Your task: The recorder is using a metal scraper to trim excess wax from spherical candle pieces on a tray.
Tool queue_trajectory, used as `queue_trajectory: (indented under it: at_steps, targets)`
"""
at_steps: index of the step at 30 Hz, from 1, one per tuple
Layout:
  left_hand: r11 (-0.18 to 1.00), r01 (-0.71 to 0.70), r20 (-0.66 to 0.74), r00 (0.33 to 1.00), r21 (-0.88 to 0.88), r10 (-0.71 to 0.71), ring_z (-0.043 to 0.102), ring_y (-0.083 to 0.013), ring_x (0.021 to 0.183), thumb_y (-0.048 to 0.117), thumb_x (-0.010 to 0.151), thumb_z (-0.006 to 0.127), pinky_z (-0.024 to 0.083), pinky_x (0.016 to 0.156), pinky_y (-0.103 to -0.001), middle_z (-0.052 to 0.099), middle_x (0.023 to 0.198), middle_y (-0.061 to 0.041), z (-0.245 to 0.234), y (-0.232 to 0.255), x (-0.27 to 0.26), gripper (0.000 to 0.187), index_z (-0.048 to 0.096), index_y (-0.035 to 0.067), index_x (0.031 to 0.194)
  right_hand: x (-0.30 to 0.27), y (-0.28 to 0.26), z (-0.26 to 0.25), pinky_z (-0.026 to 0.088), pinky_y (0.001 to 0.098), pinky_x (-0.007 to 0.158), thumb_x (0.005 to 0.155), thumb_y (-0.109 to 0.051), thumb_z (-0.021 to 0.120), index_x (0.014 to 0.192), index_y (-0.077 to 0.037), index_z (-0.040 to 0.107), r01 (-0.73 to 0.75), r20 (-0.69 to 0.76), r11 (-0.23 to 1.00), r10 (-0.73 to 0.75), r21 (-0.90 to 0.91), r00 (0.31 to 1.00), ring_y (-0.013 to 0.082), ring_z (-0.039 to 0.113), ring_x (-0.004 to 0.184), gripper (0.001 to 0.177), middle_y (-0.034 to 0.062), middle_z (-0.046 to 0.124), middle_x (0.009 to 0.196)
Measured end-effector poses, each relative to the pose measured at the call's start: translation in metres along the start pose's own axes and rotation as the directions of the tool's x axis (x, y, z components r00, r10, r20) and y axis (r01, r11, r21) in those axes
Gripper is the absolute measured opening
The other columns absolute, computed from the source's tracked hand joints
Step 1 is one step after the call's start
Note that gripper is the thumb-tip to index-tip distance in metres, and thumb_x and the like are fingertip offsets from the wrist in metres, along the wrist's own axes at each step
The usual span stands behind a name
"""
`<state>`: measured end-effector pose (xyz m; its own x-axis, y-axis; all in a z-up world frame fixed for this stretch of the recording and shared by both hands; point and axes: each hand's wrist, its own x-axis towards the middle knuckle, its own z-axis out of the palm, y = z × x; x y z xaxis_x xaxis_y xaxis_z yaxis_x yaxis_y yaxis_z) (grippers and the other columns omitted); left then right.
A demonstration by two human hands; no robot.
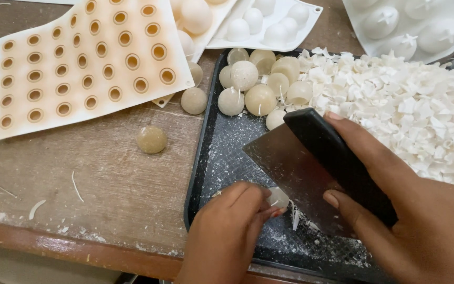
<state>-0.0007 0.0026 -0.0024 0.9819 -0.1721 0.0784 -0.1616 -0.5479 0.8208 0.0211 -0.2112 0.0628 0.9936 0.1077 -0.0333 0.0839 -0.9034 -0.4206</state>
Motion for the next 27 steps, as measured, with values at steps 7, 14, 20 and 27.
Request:
queue_trajectory:
  at_steps: [7,14,20,27]
  targets:
    - [0.993,-0.12,-0.071,0.99,0.009,0.12,0.068,-0.0316,0.076,0.012,0.085,0.078,0.051,0.063,-0.042,0.064,0.082,-0.011,-0.001,0.001,0.0,0.016,0.065,0.005,0.089,-0.001,0.002,0.001,0.062,0.0365,0.072,0.076,-0.027,0.08,0.16,-0.03,0.046,0.013,-0.026,1.0,-0.012,0.016,1.0,0.0231,0.08,0.09,0.091,0.0064,0.079,0.116]
    - [0.996,-0.051,-0.065,0.996,0.077,0.056,0.07,-0.0275,0.072,0.015,0.085,0.078,0.053,0.06,-0.039,0.066,0.08,-0.009,0.009,-0.004,-0.005,0.016,0.068,0.005,0.092,0.007,-0.003,-0.002,0.063,0.0388,0.068,0.075,-0.026,0.08,0.16,-0.032,0.042,-0.031,0.023,1.0,0.031,0.004,0.999,0.026,0.079,0.084,0.093,0.008,0.081,0.109]
    - [0.991,-0.062,-0.091,0.993,0.12,0.074,0.07,-0.0281,0.072,0.014,0.085,0.078,0.053,0.06,-0.039,0.067,0.078,-0.009,0.012,-0.008,-0.006,0.012,0.07,0.007,0.091,0.015,-0.008,-0.006,0.066,0.0374,0.074,0.078,-0.031,0.082,0.161,-0.043,0.029,-0.238,0.193,0.959,0.265,-0.152,0.945,0.0226,0.085,0.086,0.099,0.0007,0.084,0.102]
    - [0.99,-0.08,-0.074,0.993,0.115,0.089,0.071,-0.0267,0.074,0.01,0.083,0.074,0.054,0.061,-0.038,0.068,0.08,-0.009,0.01,-0.009,-0.007,0.009,0.07,0.007,0.09,0.013,-0.01,-0.001,0.065,0.0384,0.072,0.078,-0.038,0.083,0.161,-0.049,0.032,-0.168,0.179,0.973,0.195,-0.156,0.964,0.0238,0.082,0.087,0.098,0.0015,0.084,0.101]
